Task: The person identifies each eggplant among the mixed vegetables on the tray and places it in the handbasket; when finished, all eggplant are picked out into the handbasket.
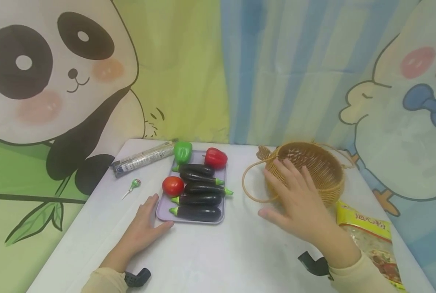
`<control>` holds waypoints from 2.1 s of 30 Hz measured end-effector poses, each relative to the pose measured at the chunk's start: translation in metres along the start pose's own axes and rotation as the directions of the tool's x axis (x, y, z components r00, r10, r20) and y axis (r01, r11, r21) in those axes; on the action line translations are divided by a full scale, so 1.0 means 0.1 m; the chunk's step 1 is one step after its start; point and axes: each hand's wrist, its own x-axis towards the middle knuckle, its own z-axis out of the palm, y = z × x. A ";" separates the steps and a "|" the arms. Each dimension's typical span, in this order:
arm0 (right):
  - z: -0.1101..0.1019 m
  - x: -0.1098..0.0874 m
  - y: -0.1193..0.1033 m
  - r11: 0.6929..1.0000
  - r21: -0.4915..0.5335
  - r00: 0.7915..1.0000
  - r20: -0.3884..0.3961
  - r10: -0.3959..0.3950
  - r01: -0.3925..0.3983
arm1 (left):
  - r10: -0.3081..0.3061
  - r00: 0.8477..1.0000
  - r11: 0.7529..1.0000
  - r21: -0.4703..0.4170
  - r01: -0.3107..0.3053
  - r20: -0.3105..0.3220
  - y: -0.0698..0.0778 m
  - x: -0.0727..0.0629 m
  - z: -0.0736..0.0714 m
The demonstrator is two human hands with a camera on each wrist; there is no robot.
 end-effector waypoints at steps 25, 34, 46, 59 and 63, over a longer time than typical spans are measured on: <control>0.27 -0.03 -0.33 0.997 0.046 0.997 0.048 -0.059 0.056 | 0.073 0.997 0.990 0.124 -0.067 -0.041 -0.02 0.05 0.08; 0.43 0.03 -0.48 0.994 0.107 0.997 0.064 -0.042 0.035 | 0.058 0.998 0.991 0.125 -0.055 -0.016 0.00 0.07 0.08; 0.86 0.24 -0.64 0.978 0.204 0.998 0.043 -0.046 0.037 | 0.069 0.997 0.989 0.134 -0.066 -0.020 -0.01 0.06 0.08; 1.23 0.33 -0.74 0.991 0.132 0.993 0.113 -0.027 0.012 | 0.073 0.997 0.989 0.129 -0.068 -0.028 0.00 0.06 0.08; 1.31 0.32 -0.78 0.990 0.130 0.995 0.076 -0.060 0.049 | 0.080 0.996 0.989 0.128 -0.075 -0.032 0.00 0.06 0.08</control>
